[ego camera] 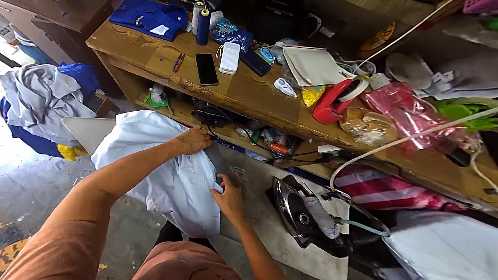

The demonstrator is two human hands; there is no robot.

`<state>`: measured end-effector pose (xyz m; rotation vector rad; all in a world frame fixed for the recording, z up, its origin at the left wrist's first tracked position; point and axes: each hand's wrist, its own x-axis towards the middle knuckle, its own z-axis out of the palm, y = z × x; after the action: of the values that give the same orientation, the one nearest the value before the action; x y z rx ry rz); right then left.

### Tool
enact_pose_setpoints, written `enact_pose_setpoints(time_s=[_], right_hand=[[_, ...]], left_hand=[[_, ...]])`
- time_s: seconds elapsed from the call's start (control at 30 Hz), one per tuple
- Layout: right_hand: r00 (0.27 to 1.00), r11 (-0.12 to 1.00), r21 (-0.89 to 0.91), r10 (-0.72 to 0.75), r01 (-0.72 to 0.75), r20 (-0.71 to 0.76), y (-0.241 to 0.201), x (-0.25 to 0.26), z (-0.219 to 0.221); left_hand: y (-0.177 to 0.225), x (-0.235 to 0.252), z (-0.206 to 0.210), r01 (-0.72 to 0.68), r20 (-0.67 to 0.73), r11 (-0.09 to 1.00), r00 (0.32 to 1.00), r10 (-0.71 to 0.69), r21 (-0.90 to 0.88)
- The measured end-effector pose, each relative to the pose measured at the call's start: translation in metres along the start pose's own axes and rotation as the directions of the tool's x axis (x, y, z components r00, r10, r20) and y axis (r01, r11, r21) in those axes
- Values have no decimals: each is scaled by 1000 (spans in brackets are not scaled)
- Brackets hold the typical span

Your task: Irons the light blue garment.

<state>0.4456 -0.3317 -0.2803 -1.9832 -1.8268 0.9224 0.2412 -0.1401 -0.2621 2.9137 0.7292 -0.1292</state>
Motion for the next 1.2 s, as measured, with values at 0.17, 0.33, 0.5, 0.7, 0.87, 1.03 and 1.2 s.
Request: enact_pose_setpoints(time_s=[0.17,0.33,0.5,0.7,0.87,1.03,1.2], right_hand=[[950,962,-38,-272,269,-152,-2,-8,24],[909,895,-252,-404,369,-105,-5,-14,32],[947,917,-235,-316,321,61,-1,-22,6],[976,839,-544,-120,1,-182,57,-21,-165],[961,906,-382,246,-182,126,135,-17,-220],[987,950,-293,136,-107,82,111,-25,-190],[979,957,-281,-11,68,201,7,-13,-154]], left_hand=[[-13,-32,9,-195,-245,973,944,221,125],[-23,-57,26,-215,-273,966,930,247,142],[-9,-74,37,54,-238,994,969,-74,-92],[17,-80,54,247,-317,948,899,-302,-202],[24,-79,56,247,-365,940,874,-321,-235],[25,-80,61,175,-409,960,877,-253,-217],[24,-82,61,152,-391,960,889,-238,-237]])
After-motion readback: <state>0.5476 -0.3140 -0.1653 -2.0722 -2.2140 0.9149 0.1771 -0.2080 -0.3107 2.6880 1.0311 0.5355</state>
